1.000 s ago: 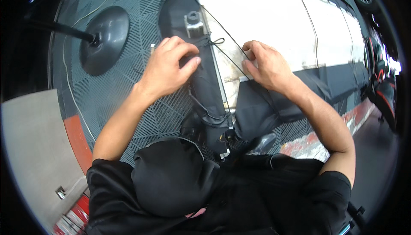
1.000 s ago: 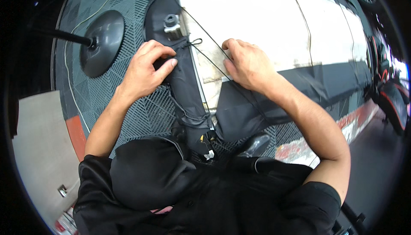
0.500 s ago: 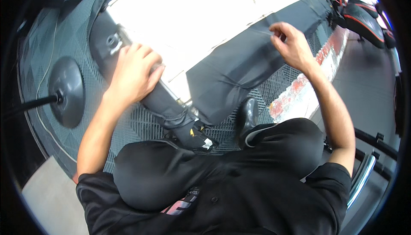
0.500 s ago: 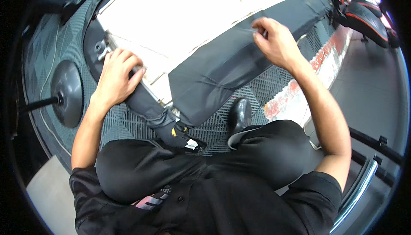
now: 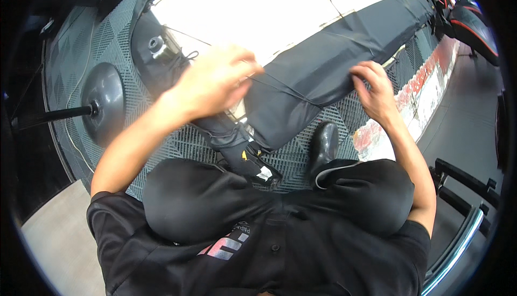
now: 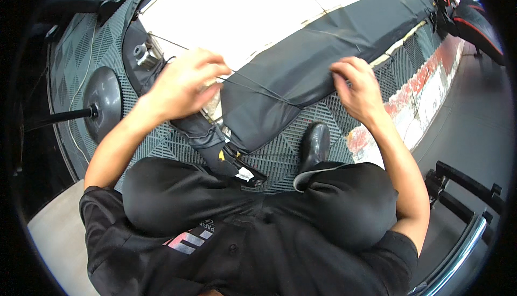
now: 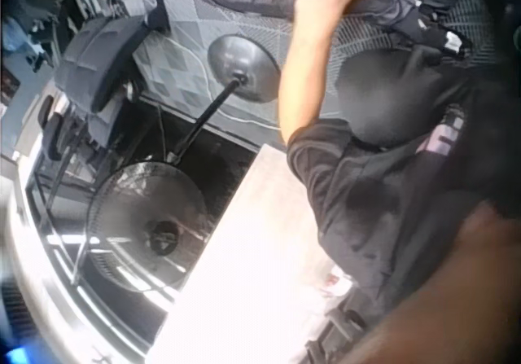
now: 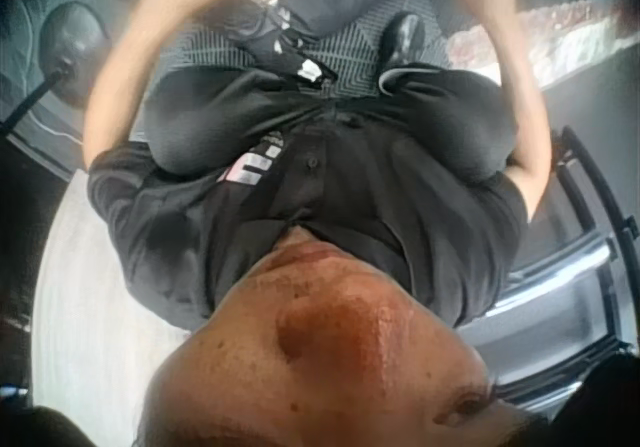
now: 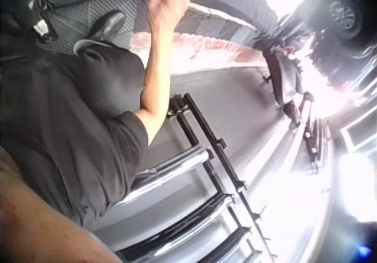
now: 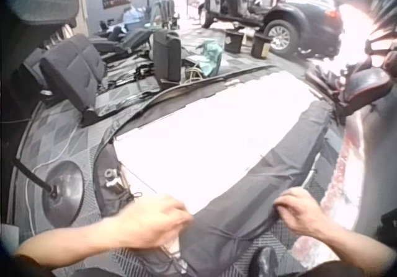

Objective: The person threads and fastens black cords through the frame of a car seat to secure the upholstery.

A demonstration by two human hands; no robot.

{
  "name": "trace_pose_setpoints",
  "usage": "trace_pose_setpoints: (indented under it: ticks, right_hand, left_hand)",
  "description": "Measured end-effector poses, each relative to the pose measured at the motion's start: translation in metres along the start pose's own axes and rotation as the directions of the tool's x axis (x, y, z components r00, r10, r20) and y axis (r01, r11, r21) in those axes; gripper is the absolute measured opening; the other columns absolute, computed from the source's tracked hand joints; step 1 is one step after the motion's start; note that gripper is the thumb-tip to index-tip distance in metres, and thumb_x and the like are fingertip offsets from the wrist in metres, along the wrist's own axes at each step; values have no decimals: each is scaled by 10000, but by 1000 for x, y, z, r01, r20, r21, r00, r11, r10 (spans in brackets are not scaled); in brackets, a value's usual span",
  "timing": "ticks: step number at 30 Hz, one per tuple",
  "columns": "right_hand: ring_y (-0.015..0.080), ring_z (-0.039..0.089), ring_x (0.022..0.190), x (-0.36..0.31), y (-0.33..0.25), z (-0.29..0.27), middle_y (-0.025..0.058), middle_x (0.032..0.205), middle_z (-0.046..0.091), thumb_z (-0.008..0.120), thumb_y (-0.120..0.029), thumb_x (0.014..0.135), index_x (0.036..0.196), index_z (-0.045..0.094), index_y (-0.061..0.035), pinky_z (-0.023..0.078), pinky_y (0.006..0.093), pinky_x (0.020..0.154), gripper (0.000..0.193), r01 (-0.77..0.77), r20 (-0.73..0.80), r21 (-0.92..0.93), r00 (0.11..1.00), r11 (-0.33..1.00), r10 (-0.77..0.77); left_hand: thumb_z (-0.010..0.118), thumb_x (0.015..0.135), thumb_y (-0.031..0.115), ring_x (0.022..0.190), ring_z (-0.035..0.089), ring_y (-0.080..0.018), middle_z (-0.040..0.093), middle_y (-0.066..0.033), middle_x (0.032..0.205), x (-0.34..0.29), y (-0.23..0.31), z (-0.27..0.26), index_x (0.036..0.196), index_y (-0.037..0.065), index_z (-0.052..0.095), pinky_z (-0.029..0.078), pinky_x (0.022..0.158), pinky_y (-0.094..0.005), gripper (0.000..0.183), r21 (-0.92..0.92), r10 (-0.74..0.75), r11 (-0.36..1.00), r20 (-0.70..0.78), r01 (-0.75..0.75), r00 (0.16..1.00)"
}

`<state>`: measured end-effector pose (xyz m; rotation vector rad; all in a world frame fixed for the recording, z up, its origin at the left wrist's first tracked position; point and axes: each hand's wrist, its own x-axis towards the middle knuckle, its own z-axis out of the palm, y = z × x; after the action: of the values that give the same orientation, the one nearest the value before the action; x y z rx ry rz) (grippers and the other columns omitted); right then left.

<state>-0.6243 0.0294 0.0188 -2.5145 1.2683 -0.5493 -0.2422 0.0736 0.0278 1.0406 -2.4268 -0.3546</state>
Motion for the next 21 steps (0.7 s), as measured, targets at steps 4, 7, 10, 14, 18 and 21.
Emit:
trace_pose_setpoints:
  ticks: [4,7,10,14,18,21]
  right_hand:
    - [307,624,1023,20,-7,20,112,1035,655,660,-58,867,1023,685,-37,495,401,924,160,80,35,44,996,996,-81]
    - [303,621,1029,14,-1,21,108,1036,652,660,-65,871,1029,684,-40,496,402,925,162,72,33,54,997,996,-73]
    - [302,616,1042,7,6,21,107,1057,646,661,-74,874,1038,682,-41,496,403,930,168,35,43,53,998,998,-37]
    - [306,615,1073,-5,12,13,120,1096,639,661,-68,868,1066,673,-37,495,411,950,201,-5,-50,29,999,1000,6]
    - [336,605,1105,-18,22,17,152,1125,630,664,-37,841,1102,666,-33,495,417,965,261,-58,-151,32,987,998,62]
    - [357,580,1138,-29,20,19,169,1176,609,698,-48,812,1162,651,-36,476,437,995,354,-45,-219,-28,975,999,38]
  left_hand:
    - [712,778,117,1069,600,-267,646,-93,1068,13,4,51,1088,79,664,460,957,-398,316,201,162,963,112,-182,980]
    - [691,806,139,979,605,-270,639,-93,1004,24,11,55,1076,71,657,460,918,-392,280,186,77,973,306,-139,949]
    - [694,820,147,923,604,-264,632,-95,956,35,17,38,1070,43,648,462,892,-395,275,68,-53,997,348,31,936]
    - [622,944,164,925,615,-231,644,-88,926,46,-19,-16,1157,1,615,483,872,-412,269,-249,-139,965,-211,84,968]
    - [471,1022,161,942,600,-260,621,-122,1050,23,-101,-87,1222,-10,593,491,845,-400,290,387,262,921,-543,-39,798]
    - [464,1026,258,1108,590,-288,616,-159,1209,47,-59,-113,1309,-11,566,456,981,-418,404,232,171,971,-515,-56,840]
